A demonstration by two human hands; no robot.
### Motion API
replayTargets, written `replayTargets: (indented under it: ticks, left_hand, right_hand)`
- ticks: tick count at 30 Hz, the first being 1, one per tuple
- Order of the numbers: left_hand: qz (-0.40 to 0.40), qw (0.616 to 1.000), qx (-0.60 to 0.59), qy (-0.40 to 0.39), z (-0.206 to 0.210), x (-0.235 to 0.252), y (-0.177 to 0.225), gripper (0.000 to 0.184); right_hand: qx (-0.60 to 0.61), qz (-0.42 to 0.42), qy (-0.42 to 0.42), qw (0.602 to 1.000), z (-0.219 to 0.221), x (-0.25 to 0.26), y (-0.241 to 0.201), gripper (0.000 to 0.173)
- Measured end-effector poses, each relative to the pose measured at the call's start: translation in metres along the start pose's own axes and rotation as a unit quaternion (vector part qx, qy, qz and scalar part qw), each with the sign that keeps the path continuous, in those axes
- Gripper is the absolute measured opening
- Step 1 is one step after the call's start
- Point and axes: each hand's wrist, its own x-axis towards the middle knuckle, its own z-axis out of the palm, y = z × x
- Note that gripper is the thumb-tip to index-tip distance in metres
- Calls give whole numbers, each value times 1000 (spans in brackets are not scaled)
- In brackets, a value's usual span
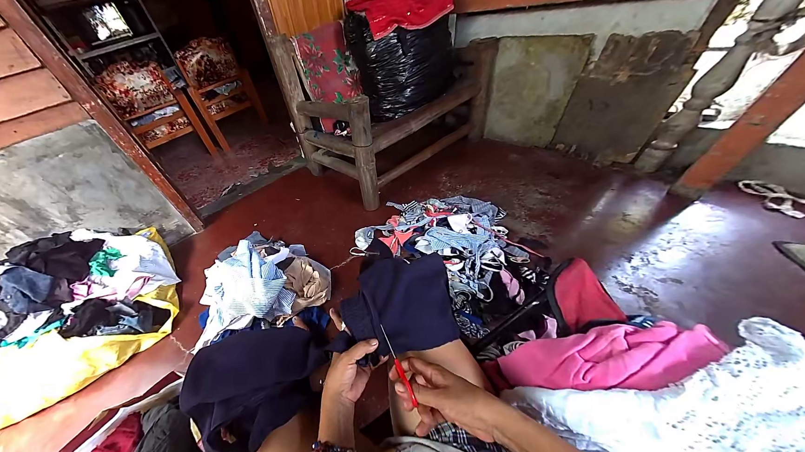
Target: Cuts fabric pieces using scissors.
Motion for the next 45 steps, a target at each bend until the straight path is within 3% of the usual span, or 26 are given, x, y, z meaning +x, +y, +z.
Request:
replayTargets:
  ticks: [4, 10, 20, 33, 39, 42, 45]
  left_hand:
    - [5, 1000, 14, 10, 1, -1, 0, 44]
    - [13, 1000, 8, -6, -2, 1, -2, 45]
    - [1, 1000, -3, 12, 3, -1, 0, 39]
    - [16, 1000, 22, 11, 1, 1, -1, 45]
    - [10, 1000, 8, 18, 2, 1, -3, 41]
    - [6, 1000, 2, 16, 4, 1, -4, 39]
    - [10, 1000, 4, 21, 3, 2, -5, 39]
  right_hand:
    - [-1, -17, 24, 1000, 3, 1, 10, 33]
    - [11, 8, -23, 1000, 4, 1, 1, 46]
    - [63, 28, -62, 996, -8, -6, 6, 43]
    - [28, 16, 10, 999, 3, 4, 3, 48]
    - [43, -19, 36, 998, 9, 3, 10, 35]
    - [39, -18, 27, 999, 8, 2, 14, 34]
    - [33, -4, -12, 999, 7, 1, 12, 44]
